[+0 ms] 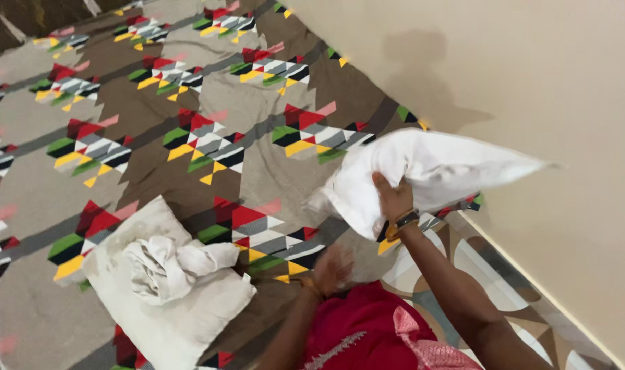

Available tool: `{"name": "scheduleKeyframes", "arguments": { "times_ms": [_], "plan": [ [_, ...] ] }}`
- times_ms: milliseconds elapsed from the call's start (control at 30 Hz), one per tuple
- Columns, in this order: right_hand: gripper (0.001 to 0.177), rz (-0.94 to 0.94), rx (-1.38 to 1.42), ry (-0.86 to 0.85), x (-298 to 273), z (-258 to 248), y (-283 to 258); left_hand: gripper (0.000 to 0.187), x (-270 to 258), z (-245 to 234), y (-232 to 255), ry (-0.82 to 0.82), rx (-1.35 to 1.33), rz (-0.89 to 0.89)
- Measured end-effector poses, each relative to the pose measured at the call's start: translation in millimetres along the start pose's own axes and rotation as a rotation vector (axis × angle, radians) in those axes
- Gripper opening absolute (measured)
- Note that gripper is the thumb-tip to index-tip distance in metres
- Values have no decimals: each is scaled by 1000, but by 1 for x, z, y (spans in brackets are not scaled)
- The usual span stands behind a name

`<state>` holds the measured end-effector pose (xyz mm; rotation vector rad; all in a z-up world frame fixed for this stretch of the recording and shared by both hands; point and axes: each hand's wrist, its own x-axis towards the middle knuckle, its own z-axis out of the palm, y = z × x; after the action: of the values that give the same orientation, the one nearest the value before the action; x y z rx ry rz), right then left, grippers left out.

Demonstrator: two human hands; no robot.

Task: The person spreads a geometric-patterned bedsheet over a mattress, smoothing it by hand and tucking the edges along the sides. They then place two white pillows at the head of the bed.

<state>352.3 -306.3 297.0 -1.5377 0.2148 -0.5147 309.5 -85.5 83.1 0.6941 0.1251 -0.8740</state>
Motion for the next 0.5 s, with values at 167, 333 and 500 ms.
{"name": "scheduleKeyframes", "arguments": {
  "times_ms": [167,333,500],
  "plan": [
    [46,311,112,-43,-85,16,-11,71,-34,-1,-67,10,91,-114],
    [49,461,369,-36,-121,10,-85,70,-41,5,-78,139,163,-247],
    [44,638,814,-185,-118,-14,-127,74,-7,10,-65,139,92,-184]
  ]
}}
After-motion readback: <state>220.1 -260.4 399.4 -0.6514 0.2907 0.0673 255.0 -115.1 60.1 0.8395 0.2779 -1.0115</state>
